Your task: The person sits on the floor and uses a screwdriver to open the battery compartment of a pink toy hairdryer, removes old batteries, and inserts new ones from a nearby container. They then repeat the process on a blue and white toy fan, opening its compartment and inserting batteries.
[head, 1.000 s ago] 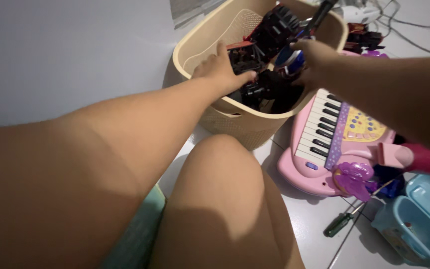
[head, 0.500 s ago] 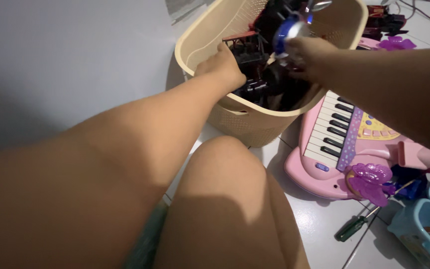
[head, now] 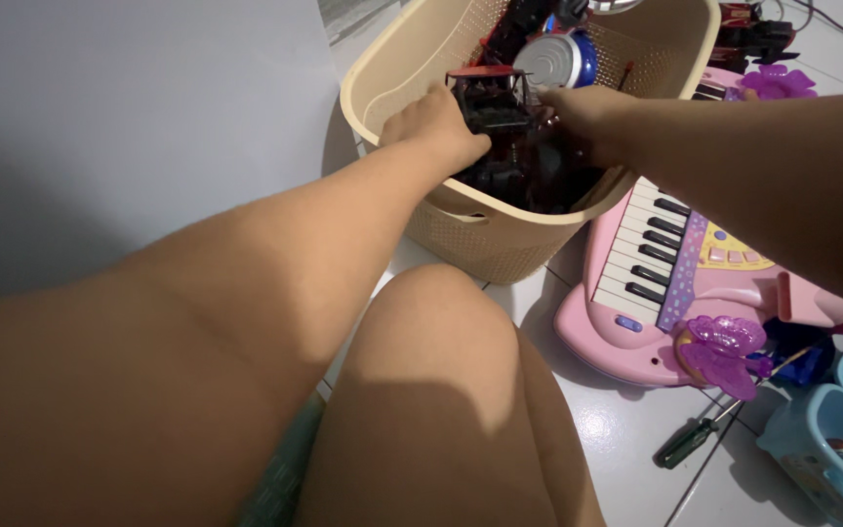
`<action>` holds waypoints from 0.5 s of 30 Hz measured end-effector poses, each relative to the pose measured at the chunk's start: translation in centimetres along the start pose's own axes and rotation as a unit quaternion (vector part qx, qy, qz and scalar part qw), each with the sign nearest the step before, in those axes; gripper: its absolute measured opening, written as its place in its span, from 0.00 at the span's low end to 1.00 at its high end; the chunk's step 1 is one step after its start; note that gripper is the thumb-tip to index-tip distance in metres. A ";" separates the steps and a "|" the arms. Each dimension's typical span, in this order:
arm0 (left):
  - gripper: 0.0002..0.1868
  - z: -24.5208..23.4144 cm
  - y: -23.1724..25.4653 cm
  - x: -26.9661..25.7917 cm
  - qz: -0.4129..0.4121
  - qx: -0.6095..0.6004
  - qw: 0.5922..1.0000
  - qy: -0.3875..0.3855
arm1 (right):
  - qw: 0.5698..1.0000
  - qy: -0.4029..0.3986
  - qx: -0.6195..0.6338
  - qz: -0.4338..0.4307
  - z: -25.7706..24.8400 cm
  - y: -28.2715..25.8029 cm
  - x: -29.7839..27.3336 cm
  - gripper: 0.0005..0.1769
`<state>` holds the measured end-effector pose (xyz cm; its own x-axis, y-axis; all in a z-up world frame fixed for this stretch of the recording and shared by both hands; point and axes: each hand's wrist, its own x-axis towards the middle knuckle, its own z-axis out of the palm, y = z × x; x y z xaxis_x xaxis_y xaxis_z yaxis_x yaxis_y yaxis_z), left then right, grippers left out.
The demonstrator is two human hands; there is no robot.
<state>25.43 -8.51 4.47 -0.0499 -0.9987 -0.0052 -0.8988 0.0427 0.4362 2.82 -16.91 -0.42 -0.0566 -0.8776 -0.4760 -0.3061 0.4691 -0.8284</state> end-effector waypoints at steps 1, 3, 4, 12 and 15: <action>0.38 0.1 -0.1 0.1 -0.002 0.007 1.000 -0.007 | 1.000 0.016 -0.005 0.006 0.1 0.0 0.1 0.19; 0.33 0.5 -0.2 0.4 -0.006 0.020 1.000 -0.023 | 0.999 0.034 -0.019 -0.015 -0.2 0.1 0.4 0.16; 0.34 0.7 -0.2 0.6 -0.015 0.017 1.000 -0.015 | 0.998 0.043 -0.026 -0.025 -0.5 0.2 0.6 0.15; 0.39 1.4 0.2 1.2 -0.013 -0.005 1.000 0.026 | 0.969 0.093 0.229 0.004 -3.4 -0.1 3.9 0.27; 0.50 1.1 0.9 0.6 0.036 0.069 0.996 0.034 | 0.982 0.045 0.184 0.026 -2.9 -0.7 4.0 0.40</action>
<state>24.14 -9.09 3.85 -0.0903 -0.9924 0.0840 -0.9459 0.1119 0.3045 0.08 -21.04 -0.94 -0.1524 -0.8493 -0.5055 0.0618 0.5022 -0.8625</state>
